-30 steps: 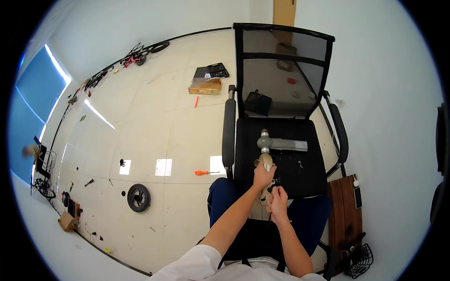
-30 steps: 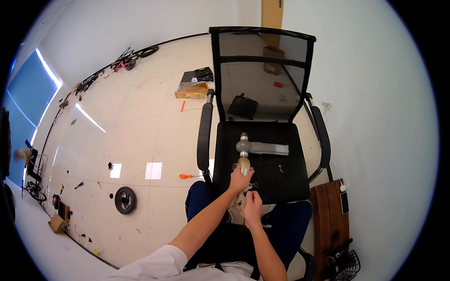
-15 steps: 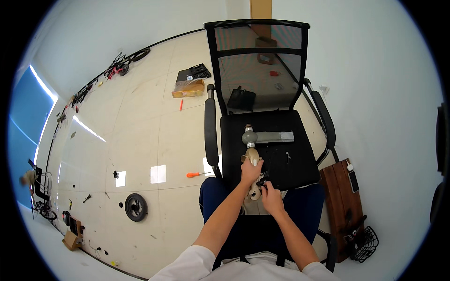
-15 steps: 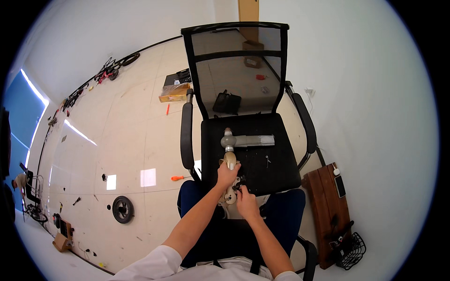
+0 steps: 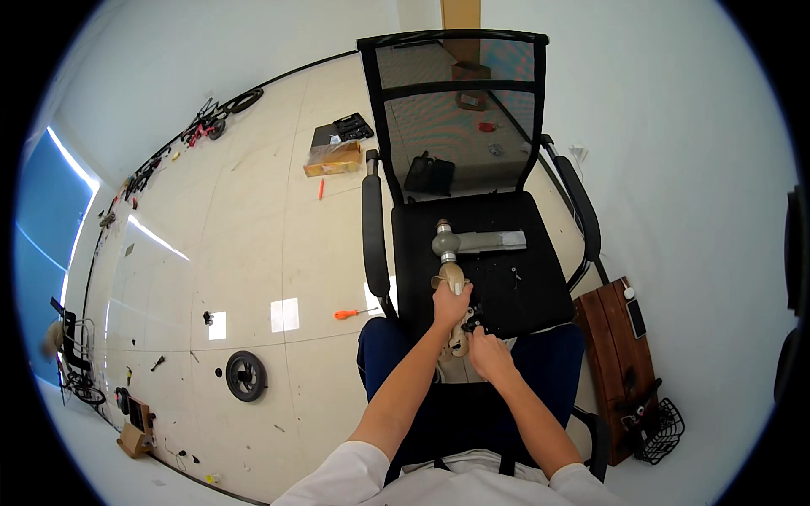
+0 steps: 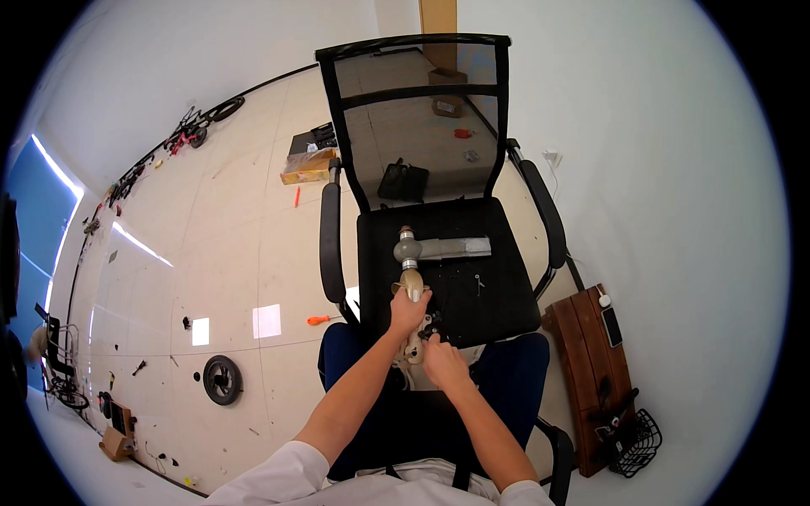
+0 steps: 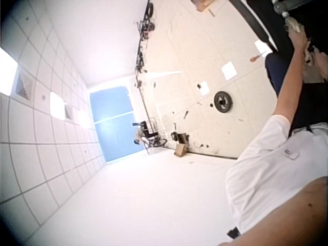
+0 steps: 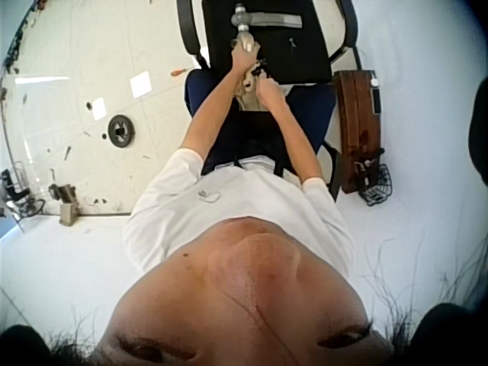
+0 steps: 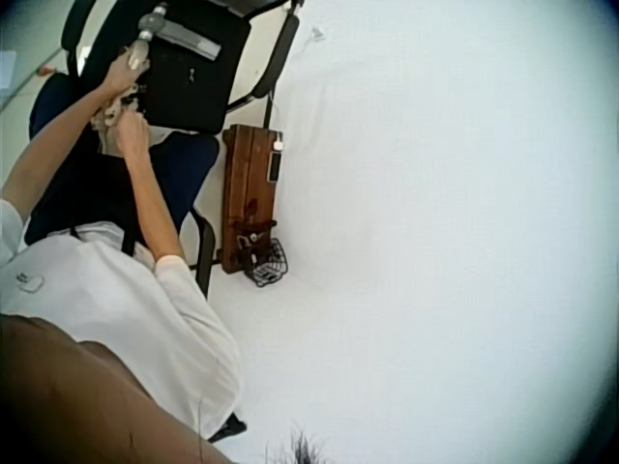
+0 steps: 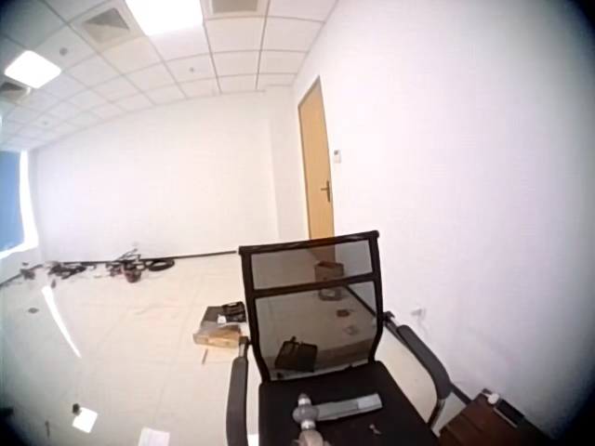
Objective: The person assembles a mechanical component by hand, inserting small parts and tightening them. The person rotates the object to access different sides and continues to fit pieces together.
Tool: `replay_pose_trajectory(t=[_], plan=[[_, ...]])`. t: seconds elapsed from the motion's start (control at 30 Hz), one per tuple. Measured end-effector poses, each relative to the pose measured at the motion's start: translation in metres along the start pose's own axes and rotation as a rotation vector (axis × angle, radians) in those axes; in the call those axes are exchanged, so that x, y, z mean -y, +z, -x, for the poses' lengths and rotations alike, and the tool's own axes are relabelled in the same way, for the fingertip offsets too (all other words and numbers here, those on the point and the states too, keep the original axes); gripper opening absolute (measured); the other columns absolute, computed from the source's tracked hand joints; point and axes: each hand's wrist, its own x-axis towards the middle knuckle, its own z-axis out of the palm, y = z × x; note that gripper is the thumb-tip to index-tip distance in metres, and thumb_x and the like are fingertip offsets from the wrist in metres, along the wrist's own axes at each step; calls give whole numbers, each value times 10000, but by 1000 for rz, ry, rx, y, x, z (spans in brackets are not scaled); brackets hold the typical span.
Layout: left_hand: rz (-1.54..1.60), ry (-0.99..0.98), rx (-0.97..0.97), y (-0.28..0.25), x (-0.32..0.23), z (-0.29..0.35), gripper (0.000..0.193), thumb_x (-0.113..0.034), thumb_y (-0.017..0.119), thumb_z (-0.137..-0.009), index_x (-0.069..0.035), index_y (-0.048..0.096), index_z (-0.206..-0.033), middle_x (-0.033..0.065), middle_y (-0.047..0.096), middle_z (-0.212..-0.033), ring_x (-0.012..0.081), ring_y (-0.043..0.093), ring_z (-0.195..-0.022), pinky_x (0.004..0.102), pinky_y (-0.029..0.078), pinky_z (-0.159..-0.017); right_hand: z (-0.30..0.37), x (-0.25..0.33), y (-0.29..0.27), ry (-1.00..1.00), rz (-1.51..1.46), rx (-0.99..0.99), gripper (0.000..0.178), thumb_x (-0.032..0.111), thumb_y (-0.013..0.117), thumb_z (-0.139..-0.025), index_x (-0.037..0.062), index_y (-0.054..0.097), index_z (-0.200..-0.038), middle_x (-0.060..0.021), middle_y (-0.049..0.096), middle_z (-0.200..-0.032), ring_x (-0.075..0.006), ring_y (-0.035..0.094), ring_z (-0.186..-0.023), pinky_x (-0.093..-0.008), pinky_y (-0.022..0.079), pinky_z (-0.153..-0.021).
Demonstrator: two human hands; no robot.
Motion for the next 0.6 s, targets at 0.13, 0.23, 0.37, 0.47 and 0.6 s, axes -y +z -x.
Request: replay_pose_trajectory(t=[0.13, 0.23, 0.37, 0.47, 0.6], plan=[[2, 12, -19, 0, 4, -1, 492, -356, 752, -799, 58, 570, -991, 289, 660, -965, 437, 656, -910, 466, 524, -781, -7, -2, 5, -21, -174, 25, 350, 243, 441, -1006, -55, 584, -891, -339, 646, -834, -513, 633, -866, -559, 491, -786], [12, 36, -23, 3, 1, 1, 494, -352, 755, -794, 61, 569, -992, 294, 658, -967, 447, 650, -920, 471, 522, -787, -27, -31, 12, 117, -680, 234, 397, 277, 435, -1020, 14, 494, -729, -167, 551, -646, -329, 535, -543, -439, 395, -500], [41, 28, -12, 4, 0, 0, 486, -346, 755, -792, 61, 574, -987, 292, 658, -967, 453, 646, -929, 477, 519, -795, -29, -33, -5, 443, -1266, 484, 409, 289, 420, -1033, 93, 394, -674, 7, 339, -533, -116, 305, -361, -295, 171, -341], [3, 35, -42, 6, 4, -3, 465, -339, 752, -795, 56, 583, -973, 283, 662, -966, 449, 648, -926, 477, 520, -791, -34, -34, -1, 474, -1305, 491, 375, 289, 420, -1029, 83, 428, -716, 4, 329, -506, -135, 307, -357, -309, 196, -349], [14, 53, -87, 6, -1, 1, 428, -324, 757, -790, 39, 601, -955, 264, 669, -943, 421, 663, -910, 482, 525, -767, -25, -23, 6, 367, -1022, 311, 322, 286, 397, -1040, 121, 397, -764, 28, 275, -508, -115, 263, -374, -307, 219, -361]])
